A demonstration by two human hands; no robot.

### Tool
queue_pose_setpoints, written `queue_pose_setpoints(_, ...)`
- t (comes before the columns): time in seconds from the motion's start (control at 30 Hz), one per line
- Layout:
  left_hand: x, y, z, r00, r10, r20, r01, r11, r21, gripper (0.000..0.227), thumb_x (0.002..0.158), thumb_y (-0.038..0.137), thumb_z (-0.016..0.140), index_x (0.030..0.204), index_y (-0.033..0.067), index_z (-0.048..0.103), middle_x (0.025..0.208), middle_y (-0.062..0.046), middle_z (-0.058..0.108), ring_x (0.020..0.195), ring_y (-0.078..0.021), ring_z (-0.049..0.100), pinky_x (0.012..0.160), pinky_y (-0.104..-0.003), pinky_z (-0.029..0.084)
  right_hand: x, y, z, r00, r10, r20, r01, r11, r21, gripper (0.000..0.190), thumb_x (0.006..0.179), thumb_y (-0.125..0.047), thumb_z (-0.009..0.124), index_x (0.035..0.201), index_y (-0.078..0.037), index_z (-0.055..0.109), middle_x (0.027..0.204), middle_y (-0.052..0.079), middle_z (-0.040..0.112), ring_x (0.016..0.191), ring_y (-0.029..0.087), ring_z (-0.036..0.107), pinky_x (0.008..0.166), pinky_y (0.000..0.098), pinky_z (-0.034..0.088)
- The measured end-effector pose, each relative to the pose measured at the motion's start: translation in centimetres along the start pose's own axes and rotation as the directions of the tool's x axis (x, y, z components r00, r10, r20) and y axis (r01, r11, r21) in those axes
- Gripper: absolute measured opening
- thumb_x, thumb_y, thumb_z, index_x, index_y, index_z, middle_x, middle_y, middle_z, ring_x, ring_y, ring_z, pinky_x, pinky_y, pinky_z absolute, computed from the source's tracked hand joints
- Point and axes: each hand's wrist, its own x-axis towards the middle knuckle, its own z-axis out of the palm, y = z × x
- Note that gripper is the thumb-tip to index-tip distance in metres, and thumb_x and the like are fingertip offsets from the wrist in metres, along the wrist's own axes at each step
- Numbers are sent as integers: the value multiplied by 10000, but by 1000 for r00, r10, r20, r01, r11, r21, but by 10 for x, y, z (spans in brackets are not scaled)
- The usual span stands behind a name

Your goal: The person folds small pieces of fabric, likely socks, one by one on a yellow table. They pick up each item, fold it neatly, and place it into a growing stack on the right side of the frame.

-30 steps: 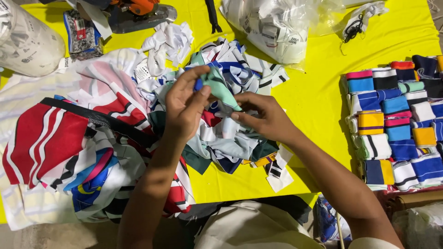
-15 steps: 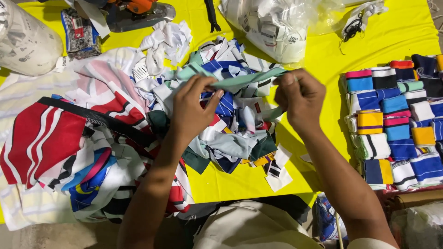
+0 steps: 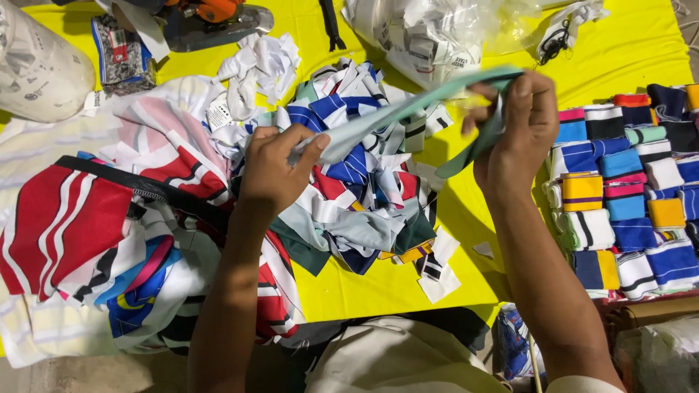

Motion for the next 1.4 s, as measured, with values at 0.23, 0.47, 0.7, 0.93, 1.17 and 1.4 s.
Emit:
queue_pose_setpoints(0.23, 7, 43, -15, 929, -259, 264, 361, 792, -493, 216, 1058, 363, 617, 1030, 180, 728, 579, -29, 670, 551, -65, 590, 627, -253, 537, -9, 12, -2, 893, -233, 385, 336, 914, -225, 173, 1149, -138, 514, 1252, 0, 538, 1249, 217, 611, 1245, 380, 643, 1068, 530, 562)
queue_pose_setpoints(0.47, -2, 44, 18, 817, -383, 430, 526, 191, -829, 341, 1043, 198, 594, 1357, 73, 549, 1076, -104, 694, 978, -161, 690, 901, -385, 611, -23, 38, 8, 595, -167, 786, 669, 644, -370, 406, 992, -68, 628, 1397, -56, 598, 1441, 324, 497, 1299, 558, 516, 1017, 603, 496)
queue_pose_setpoints(0.7, -6, 23, 34, 788, -315, 529, 529, -95, -844, 531, 1017, 26, 529, 1515, 92, 356, 1224, -139, 591, 1031, -239, 684, 877, -468, 653, -46, 15, 34, 388, -254, 886, 805, 561, -192, 349, 898, 104, 662, 1138, -122, 780, 1384, 276, 576, 1325, 509, 551, 1024, 514, 549)
queue_pose_setpoints(0.93, -4, 37, 32, 818, -224, 529, 521, -98, -848, 632, 951, -8, 555, 1536, 120, 353, 1236, -154, 592, 1049, -273, 685, 881, -526, 644, -47, 19, 30, 396, -218, 892, 783, 588, -203, 237, 974, -8, 662, 1143, -124, 781, 1296, 226, 645, 1215, 438, 618, 930, 493, 542)
queue_pose_setpoints(1.17, -16, 27, 49, 760, -220, 611, 611, -79, -788, 616, 967, 58, 579, 1541, 112, 363, 1261, -205, 610, 1066, -357, 708, 857, -590, 636, -42, 35, 14, 605, -84, 792, 508, 807, -302, 186, 1040, -203, 607, 1033, -158, 787, 1061, 60, 762, 971, 312, 688, 838, 430, 480)
queue_pose_setpoints(1.4, -17, 34, 50, 816, -110, 567, 575, 57, -816, 693, 1016, 284, 640, 1564, 28, 303, 1308, -254, 590, 1183, -405, 660, 1015, -629, 539, -47, 20, 22, 762, 207, 614, 133, 877, -461, 102, 998, -49, 693, 986, 5, 779, 660, 170, 704, 550, 300, 684, 644, 410, 573)
